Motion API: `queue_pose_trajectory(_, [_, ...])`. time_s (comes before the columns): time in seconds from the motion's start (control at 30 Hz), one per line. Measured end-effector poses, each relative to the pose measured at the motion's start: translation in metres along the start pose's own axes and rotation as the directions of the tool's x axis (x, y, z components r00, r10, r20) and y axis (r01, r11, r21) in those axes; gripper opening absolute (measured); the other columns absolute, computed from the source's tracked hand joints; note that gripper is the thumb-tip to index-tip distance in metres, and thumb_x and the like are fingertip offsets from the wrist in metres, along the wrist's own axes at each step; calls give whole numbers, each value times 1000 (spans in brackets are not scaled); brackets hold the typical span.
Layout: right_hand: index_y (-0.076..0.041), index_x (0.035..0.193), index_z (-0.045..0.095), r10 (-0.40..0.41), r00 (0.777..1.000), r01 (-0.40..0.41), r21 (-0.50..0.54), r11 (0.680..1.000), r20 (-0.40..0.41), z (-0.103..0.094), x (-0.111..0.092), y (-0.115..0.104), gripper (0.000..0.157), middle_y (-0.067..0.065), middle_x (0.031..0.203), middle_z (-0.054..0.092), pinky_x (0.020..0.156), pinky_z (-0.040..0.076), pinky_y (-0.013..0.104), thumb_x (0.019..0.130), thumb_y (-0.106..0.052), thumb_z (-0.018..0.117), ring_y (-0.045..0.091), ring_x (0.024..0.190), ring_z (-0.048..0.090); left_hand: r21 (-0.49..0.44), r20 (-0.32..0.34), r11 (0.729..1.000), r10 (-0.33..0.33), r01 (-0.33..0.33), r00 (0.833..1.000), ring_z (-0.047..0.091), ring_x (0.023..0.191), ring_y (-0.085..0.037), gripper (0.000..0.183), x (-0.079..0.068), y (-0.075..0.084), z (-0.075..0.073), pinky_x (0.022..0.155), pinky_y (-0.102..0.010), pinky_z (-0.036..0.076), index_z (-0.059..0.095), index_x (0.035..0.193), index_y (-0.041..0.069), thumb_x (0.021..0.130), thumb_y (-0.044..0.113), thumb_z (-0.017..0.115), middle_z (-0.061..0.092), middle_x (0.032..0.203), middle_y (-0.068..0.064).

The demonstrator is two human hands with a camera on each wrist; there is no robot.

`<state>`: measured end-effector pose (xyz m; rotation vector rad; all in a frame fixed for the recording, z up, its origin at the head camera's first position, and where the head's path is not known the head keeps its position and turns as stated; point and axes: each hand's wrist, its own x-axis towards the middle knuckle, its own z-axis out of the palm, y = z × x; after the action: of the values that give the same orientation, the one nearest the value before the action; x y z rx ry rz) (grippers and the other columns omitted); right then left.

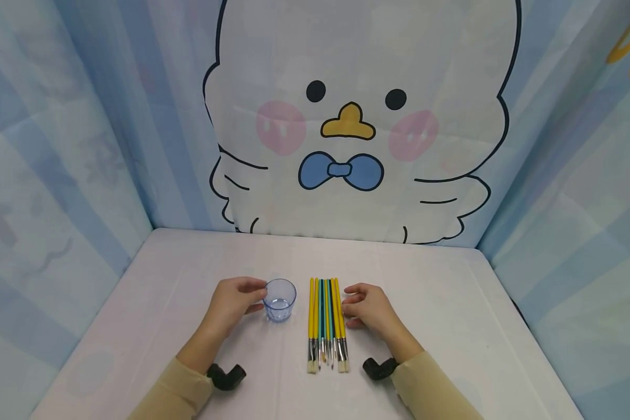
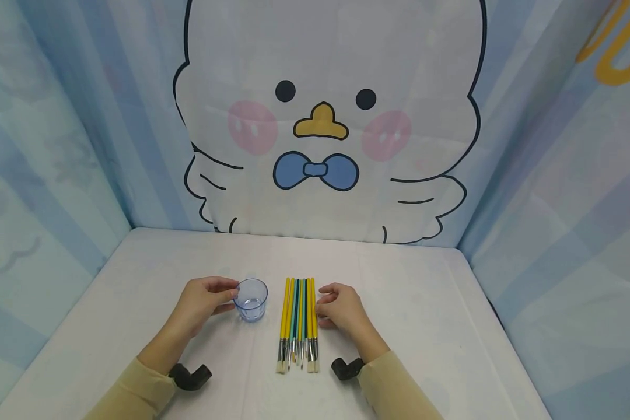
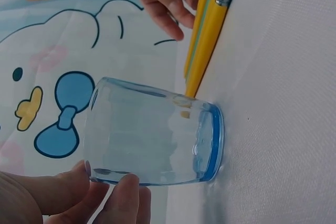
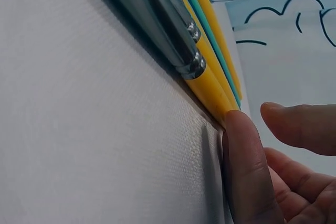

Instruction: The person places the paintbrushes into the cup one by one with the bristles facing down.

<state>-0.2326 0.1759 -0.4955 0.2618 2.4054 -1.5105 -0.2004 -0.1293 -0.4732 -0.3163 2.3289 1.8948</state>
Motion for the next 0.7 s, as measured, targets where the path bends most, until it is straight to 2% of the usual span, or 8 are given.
queue_pose_trajectory(0.43, [-10, 124, 66, -3, 1000, 3, -69, 998, 0, 3, 3, -4, 43, 9, 97, 69, 59, 65, 32, 85, -10, 83, 19, 73, 69, 3, -1, 1000, -4, 4, 1000, 72, 104, -22, 25, 2, -1, 0, 85, -32, 66, 74, 120, 8, 95, 14, 73, 72, 123, -13])
queue_pose_trajectory(0.7, [-9, 122, 66, -7, 1000, 4, -141, 990, -20, 7, 5, -8, 44, 7, 91, 69, 54, 63, 29, 82, -11, 85, 17, 62, 67, 4, -4, 1000, -4, 4, 1000, 73, 103, -21, 25, 1, -1, 0, 85, -31, 66, 74, 119, 8, 95, 13, 73, 72, 122, -13])
